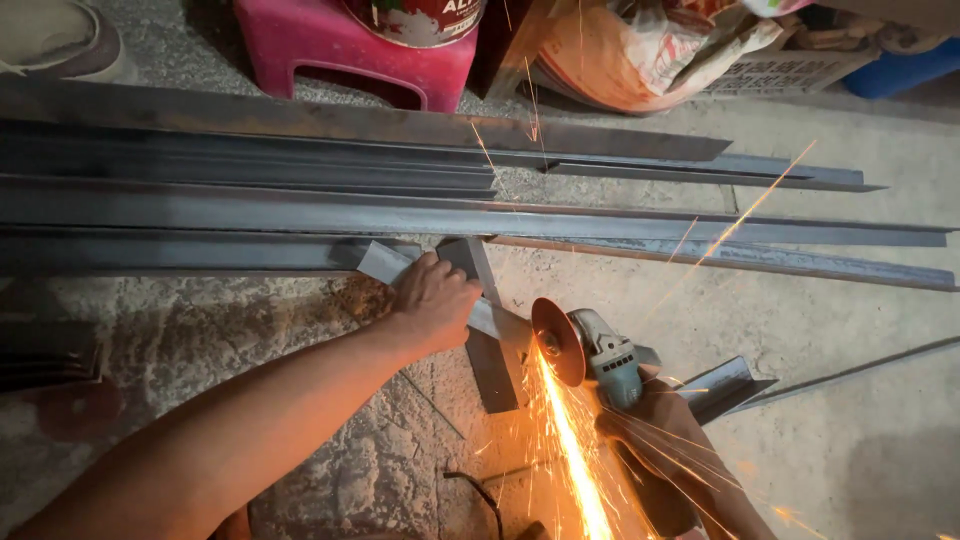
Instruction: Measuring, marking, and cutting metal angle bars using a ruler, pencil, and angle grinder on a workshop floor.
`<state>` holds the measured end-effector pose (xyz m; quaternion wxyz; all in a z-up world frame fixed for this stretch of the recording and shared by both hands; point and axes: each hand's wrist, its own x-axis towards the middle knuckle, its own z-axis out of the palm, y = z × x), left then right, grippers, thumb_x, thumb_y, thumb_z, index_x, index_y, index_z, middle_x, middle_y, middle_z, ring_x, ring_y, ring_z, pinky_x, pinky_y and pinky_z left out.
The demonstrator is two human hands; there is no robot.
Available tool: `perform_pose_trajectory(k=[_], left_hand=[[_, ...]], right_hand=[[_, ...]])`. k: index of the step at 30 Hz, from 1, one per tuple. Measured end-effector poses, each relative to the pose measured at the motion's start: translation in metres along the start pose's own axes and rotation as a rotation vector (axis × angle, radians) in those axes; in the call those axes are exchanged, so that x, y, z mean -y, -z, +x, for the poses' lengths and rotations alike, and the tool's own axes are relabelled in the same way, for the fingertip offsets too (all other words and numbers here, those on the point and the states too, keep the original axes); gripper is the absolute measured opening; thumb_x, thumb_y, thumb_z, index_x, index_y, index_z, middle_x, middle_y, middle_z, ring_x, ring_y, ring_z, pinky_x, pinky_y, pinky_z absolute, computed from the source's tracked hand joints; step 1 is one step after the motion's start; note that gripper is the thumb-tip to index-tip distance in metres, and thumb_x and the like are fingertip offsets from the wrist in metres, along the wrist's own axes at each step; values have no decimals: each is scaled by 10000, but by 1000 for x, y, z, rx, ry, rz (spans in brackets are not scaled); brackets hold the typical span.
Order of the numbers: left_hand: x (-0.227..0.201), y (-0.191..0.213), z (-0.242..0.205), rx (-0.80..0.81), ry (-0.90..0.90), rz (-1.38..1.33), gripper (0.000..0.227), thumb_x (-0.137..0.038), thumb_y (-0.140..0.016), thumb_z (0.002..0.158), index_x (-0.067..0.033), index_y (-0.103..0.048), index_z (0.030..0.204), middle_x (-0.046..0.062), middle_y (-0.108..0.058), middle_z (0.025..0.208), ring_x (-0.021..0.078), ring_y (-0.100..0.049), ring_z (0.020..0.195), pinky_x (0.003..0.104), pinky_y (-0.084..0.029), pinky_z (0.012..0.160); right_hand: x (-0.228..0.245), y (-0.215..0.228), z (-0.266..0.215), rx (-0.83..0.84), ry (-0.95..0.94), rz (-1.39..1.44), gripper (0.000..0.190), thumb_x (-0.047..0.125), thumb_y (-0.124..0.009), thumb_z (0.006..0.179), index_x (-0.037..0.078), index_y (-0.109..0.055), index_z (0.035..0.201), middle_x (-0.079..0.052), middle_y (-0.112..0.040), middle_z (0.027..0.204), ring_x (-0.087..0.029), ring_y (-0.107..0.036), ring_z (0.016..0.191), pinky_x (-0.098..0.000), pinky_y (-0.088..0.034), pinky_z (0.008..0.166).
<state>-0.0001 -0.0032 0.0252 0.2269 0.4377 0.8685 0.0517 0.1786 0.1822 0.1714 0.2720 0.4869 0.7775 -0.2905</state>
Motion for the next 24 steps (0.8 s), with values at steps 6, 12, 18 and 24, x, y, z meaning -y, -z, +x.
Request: perform_pose_trajectory(k=[6,12,18,24], left_hand=[[1,-11,7,-10,2,7,450,-49,-679,801,-181,-686,1231,62,-730,1012,258,-614,1019,497,-355,1065],[1,-7,4,-4,-1,-3,434,-54,-683,790,-181,-692,1204,67,-725,1009,264,-611,1027,497,-349,1073],[0,-1,0,7,1,-13,392,-129,-708,833,-171,-678,1221,74,-730,1095,269,-609,1089,494,-340,1092],[2,-3,4,6,-34,64,420,-362,-803,837,-182,-691,1199,61,-726,1106,270,-632,1072,468,-383,1049]], right_hand=[[-9,-5,2,74,104,327,313,-24,-684,651,10,-657,961,-148,-621,768,-260,-537,709,-407,-426,673],[-10,-4,8,27,68,219,412,50,-769,640,62,-678,1042,-110,-728,906,-235,-623,822,-360,-467,769],[-26,-5,27,27,164,86,374,125,-781,594,55,-666,943,-101,-697,805,-213,-574,713,-363,-433,647],[-5,6,2,0,50,-76,417,151,-737,555,88,-648,958,-86,-695,859,-218,-594,739,-364,-482,668]])
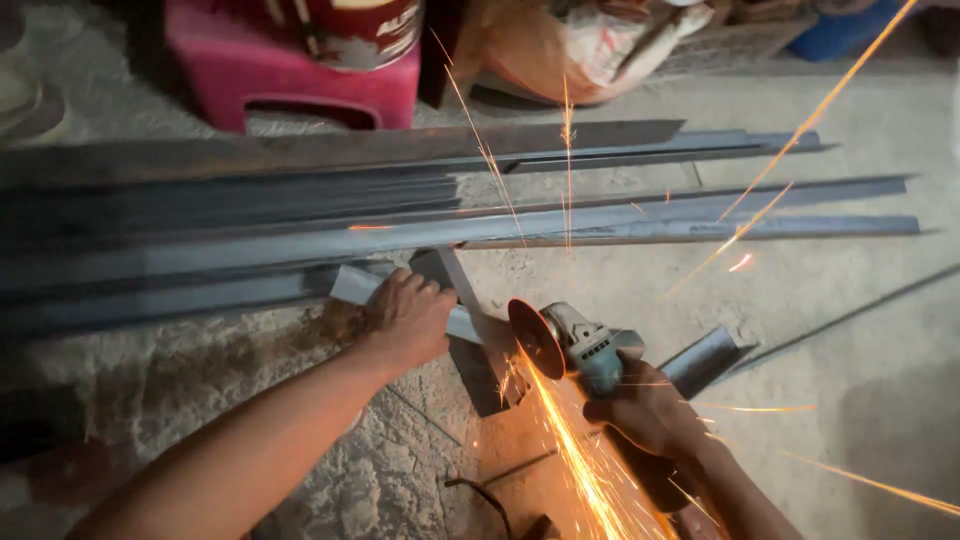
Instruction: Measuring, marking, and cutting metal angle bars using a ruler, pencil, and angle grinder on a workshop floor.
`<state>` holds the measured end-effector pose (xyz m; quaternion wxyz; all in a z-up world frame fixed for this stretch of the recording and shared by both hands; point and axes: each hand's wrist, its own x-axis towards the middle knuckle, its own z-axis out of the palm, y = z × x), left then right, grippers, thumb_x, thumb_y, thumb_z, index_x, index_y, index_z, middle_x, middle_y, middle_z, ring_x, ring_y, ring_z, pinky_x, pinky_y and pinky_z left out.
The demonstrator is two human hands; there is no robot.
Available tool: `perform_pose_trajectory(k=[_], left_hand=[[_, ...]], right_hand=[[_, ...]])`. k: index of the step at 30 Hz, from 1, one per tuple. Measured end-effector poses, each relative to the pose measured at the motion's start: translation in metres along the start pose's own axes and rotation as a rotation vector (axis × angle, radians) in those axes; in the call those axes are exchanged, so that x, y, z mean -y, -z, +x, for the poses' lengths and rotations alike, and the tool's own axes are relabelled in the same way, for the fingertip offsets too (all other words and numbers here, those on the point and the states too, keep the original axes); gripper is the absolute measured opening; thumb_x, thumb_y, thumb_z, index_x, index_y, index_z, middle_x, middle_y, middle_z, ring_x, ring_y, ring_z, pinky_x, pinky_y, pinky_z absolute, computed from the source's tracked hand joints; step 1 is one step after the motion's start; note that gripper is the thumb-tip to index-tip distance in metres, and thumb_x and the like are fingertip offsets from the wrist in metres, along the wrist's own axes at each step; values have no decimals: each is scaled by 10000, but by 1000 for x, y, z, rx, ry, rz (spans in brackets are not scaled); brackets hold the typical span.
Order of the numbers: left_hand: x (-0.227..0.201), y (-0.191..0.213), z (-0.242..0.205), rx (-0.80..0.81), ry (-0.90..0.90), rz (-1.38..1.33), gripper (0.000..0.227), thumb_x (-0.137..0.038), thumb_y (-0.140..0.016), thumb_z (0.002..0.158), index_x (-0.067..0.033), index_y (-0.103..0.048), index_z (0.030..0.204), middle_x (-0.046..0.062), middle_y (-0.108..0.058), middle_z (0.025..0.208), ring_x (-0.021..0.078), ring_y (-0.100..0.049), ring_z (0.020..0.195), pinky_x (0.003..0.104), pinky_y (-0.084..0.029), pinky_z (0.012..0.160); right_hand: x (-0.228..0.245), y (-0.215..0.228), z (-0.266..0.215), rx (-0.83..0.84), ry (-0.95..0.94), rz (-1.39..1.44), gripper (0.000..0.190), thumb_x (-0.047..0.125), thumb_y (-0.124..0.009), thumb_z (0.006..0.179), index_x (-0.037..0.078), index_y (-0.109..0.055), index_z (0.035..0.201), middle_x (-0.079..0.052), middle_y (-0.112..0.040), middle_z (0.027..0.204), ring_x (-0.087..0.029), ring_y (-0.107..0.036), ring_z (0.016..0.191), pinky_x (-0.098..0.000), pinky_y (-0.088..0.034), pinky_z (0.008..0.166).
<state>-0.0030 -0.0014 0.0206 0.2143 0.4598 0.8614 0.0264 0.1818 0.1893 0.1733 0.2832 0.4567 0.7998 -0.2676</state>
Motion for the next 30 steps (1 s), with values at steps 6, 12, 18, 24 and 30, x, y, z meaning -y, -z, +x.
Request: perform_pose_trajectory(k=[6,12,18,24,30], left_hand=[[0,-3,0,-71,2,-24,318,-224,-783,757,-181,-726,1067,68,-730,1004,281,-650,1016,456,-420,1004],[3,-6,1,-90,5,-10,341,-272,-812,751,-182,-730,1069,69,-736,1016,297,-660,1028,462,-439,997],[3,6,-8,-202,-67,35,226,-292,-748,754,-129,-708,905,107,-723,841,311,-710,850,460,-475,803],[5,-3,-4,-187,-53,38,317,-386,-756,760,-121,-714,929,122,-729,864,325,-713,873,450,-467,820],[8,-11,-3,-246,-50,-33,313,-347,-781,748,-99,-723,930,133,-726,844,348,-715,853,454,-468,803]], right_hand=[[-19,6,-14,51,-36,10,502,160,-766,599,101,-698,1093,-63,-737,849,-196,-634,783,-348,-468,694],[-7,12,-27,90,-41,-48,577,176,-743,618,129,-631,1182,-74,-739,888,-211,-637,767,-355,-468,669],[-22,4,-3,33,166,19,686,390,-867,657,31,-649,1199,-196,-794,931,-397,-735,1100,-531,-535,1020],[-15,11,10,15,232,79,618,368,-844,596,80,-711,1127,-187,-789,981,-411,-710,1113,-547,-538,1013],[-17,26,-7,-24,209,162,754,322,-855,582,134,-658,1285,-191,-743,1085,-412,-679,1155,-528,-532,1007]])
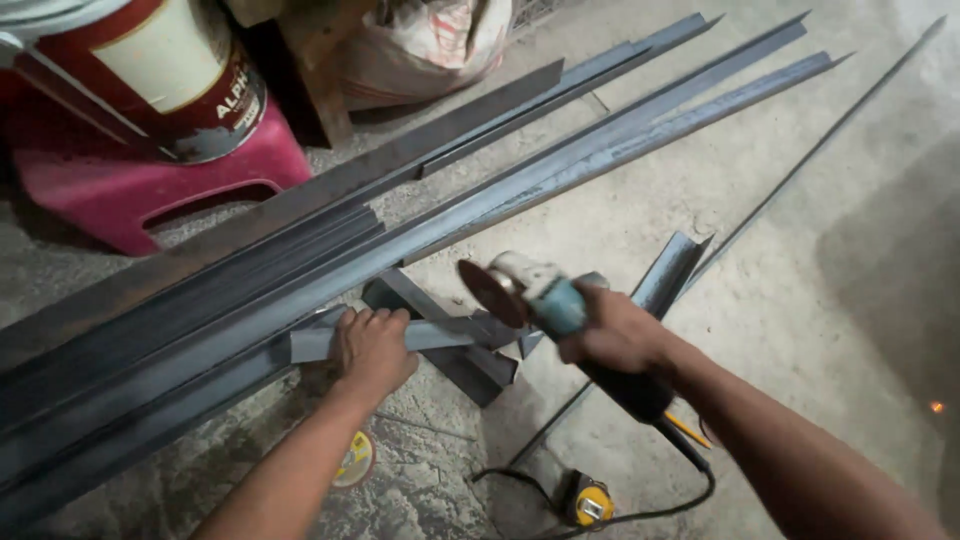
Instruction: Measuring, marking, and cutting metal angle bars using a ruler, pencil, and angle grinder on a workshop floor.
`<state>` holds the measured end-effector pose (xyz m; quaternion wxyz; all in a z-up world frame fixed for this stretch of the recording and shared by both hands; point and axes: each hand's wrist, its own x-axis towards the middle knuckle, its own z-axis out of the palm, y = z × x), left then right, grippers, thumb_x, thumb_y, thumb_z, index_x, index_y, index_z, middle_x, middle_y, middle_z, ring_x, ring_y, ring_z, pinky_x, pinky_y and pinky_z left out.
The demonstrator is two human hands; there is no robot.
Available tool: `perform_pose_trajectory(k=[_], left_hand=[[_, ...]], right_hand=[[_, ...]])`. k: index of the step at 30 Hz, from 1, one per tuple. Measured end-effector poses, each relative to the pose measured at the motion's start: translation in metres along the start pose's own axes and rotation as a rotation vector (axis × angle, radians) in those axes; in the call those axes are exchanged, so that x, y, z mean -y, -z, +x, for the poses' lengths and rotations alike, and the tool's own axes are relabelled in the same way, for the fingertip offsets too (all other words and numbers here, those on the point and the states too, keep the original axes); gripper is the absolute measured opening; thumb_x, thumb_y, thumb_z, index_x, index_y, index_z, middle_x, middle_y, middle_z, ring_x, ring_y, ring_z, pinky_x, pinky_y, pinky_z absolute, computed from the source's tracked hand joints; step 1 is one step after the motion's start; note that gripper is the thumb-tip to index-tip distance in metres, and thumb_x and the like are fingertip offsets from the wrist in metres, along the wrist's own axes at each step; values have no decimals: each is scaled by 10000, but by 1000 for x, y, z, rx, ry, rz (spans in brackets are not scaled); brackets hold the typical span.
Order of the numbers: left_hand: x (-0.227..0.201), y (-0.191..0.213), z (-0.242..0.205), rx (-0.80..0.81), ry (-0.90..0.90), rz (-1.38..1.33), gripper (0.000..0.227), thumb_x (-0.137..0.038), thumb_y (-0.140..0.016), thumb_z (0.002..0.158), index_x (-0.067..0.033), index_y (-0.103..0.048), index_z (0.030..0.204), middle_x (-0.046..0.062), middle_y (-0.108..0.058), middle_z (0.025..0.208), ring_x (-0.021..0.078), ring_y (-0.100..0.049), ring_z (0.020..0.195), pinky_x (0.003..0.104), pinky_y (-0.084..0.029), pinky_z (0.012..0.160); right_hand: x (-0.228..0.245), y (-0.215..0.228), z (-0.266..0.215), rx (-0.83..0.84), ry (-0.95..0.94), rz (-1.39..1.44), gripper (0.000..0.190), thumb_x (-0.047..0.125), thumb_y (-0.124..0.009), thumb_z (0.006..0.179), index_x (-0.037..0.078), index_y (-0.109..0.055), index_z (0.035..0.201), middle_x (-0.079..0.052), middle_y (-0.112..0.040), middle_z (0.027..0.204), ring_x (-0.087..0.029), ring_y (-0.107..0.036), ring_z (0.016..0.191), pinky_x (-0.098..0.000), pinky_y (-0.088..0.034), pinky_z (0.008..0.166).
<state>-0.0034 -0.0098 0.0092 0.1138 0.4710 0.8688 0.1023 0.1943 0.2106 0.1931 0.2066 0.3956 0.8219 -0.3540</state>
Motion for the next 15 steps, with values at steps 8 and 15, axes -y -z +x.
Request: perform_pose_trajectory(k=[8,15], left_hand=[[5,-9,4,28,-13,-2,243,-298,-746,797,-115,-726,956,101,-737,840,311,-739,837,433,-493,787],[0,13,2,117,17,-41,205,-211,-698,803,-95,-732,968,121,-750,885,338,-735,899,448,-474,843]], right_hand=[[-2,27,-57,-94,-313,-53,1094,407,-934,595,173,-424,1534,-279,-686,1277,-432,-584,1322,-550,-429,1182],[-22,-11,-54,-11,-312,-13,891,439,-950,609,116,-633,1376,-230,-762,1209,-401,-647,1279,-529,-488,1126]])
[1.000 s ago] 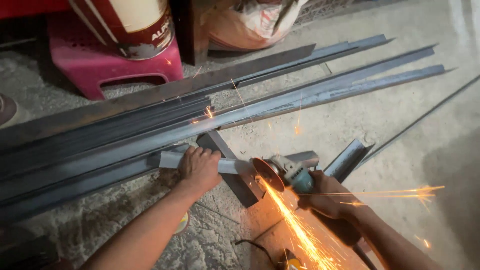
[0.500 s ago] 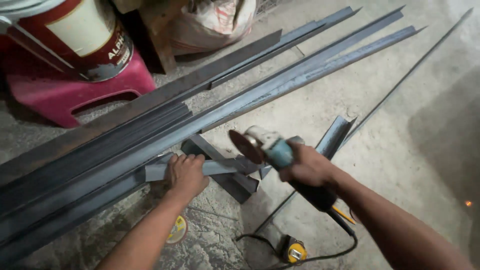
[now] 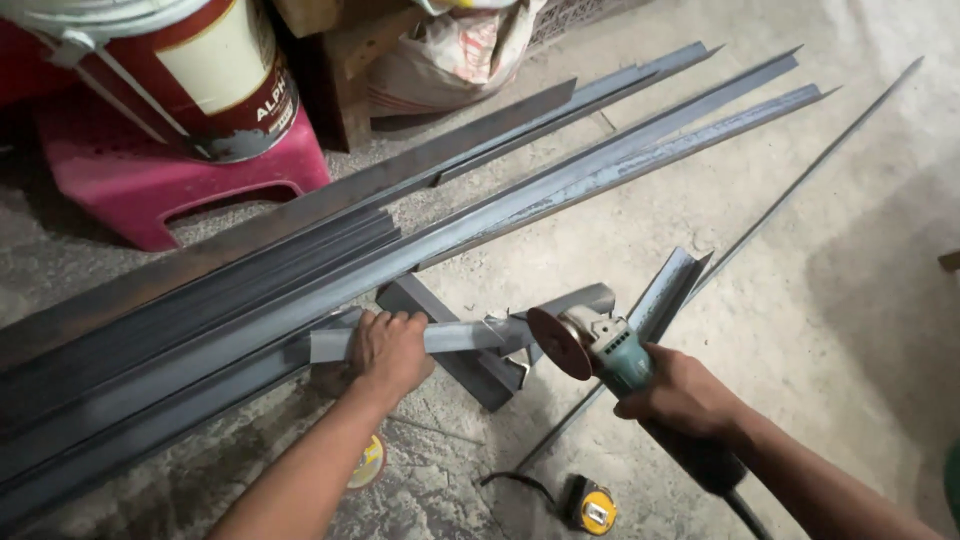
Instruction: Measuring, marking, and cutting metal angle bars using a ruler, pencil, and angle grinder on a workshop floor.
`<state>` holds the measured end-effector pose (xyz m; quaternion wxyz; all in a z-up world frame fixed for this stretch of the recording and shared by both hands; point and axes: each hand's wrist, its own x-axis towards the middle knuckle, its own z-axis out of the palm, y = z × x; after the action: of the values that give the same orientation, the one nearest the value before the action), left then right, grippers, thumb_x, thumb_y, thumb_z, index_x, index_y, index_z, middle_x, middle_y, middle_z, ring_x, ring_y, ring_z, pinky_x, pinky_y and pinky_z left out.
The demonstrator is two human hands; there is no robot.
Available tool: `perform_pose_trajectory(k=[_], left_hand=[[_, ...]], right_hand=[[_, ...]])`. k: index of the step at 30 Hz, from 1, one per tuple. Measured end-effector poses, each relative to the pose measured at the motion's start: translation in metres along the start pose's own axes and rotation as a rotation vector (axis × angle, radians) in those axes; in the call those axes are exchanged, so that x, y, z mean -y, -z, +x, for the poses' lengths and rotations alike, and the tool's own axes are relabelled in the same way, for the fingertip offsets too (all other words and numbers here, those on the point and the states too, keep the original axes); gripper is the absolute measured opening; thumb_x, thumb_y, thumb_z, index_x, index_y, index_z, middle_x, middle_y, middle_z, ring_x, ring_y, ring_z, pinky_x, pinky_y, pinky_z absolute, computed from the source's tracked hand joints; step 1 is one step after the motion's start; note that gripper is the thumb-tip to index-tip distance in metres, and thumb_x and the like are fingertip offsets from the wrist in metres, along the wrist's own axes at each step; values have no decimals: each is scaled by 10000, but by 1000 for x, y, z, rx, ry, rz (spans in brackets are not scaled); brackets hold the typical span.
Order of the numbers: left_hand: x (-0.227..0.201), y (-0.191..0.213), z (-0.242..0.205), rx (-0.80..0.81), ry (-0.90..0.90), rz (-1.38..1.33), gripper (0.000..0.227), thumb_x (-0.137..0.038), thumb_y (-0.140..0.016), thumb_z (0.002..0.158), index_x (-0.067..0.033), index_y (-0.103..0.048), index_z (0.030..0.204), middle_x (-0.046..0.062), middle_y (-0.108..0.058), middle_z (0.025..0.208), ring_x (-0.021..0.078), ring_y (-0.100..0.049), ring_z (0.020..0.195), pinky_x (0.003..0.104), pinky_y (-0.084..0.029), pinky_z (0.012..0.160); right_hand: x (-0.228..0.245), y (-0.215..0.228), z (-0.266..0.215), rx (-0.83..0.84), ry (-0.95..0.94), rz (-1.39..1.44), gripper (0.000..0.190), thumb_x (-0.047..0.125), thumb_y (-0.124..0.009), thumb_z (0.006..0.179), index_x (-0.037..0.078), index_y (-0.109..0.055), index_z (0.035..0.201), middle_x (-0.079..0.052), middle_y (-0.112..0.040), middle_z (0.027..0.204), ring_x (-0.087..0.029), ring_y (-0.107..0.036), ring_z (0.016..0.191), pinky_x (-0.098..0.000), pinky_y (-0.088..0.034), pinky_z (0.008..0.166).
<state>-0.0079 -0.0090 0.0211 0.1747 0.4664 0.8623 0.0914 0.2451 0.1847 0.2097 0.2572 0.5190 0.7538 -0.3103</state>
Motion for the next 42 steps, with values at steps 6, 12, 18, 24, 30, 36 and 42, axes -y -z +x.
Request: perform_pose_trajectory(k=[6,12,18,24,30,36,42], left_hand=[[7,-12,11,49,-4,-3,193,-226,-698,792,-111,-742,940,112,-757,881,336,-739,911,453,-468,858],[7,3,8,-9,-28,69,165,-253,-639,828,-146,-736,909,78,-749,838,314,-743,898,453,-488,867],[10,-2,10,-78,-40,120,224,-376,-708,785,-160,-705,843,69,-728,791,304,-739,872,451,-505,850],[18,-12,17,-33,-14,117,219,-358,-702,773,-149,-696,838,72,-716,784,316,-736,882,462,-499,865],[15,-7,13,-36,-11,84,196,-308,-699,753,-145,-696,861,76,-726,808,328,-735,911,466,-484,876],[12,-1,13,-56,-27,31,168,-270,-672,723,-147,-699,834,93,-721,791,350,-730,862,467,-481,820],[9,6,13,-16,-6,21,147,-245,-667,735,-135,-703,826,103,-725,801,347,-730,859,469,-477,832]], right_hand=[[6,-5,16,-26,59,-65,775,384,-922,589,145,-691,1289,-200,-766,1159,-382,-668,1236,-512,-508,1108],[4,-1,30,-23,97,-14,763,405,-900,564,157,-693,1254,-202,-763,1122,-382,-681,1201,-522,-514,1092],[7,14,30,27,149,22,699,395,-872,604,125,-699,1225,-191,-771,1093,-390,-710,1154,-507,-540,1055],[14,14,26,108,186,29,663,312,-806,617,98,-690,1233,-201,-763,1086,-409,-706,1151,-520,-541,1036],[23,14,19,105,173,-10,681,317,-797,583,128,-695,1230,-185,-775,1065,-388,-716,1137,-514,-543,1034],[35,10,15,89,155,-41,665,287,-794,575,118,-712,1213,-192,-787,1039,-387,-720,1142,-516,-531,1043],[30,0,27,85,165,-28,649,345,-837,585,112,-733,1182,-181,-807,1011,-383,-740,1115,-499,-547,1024]])
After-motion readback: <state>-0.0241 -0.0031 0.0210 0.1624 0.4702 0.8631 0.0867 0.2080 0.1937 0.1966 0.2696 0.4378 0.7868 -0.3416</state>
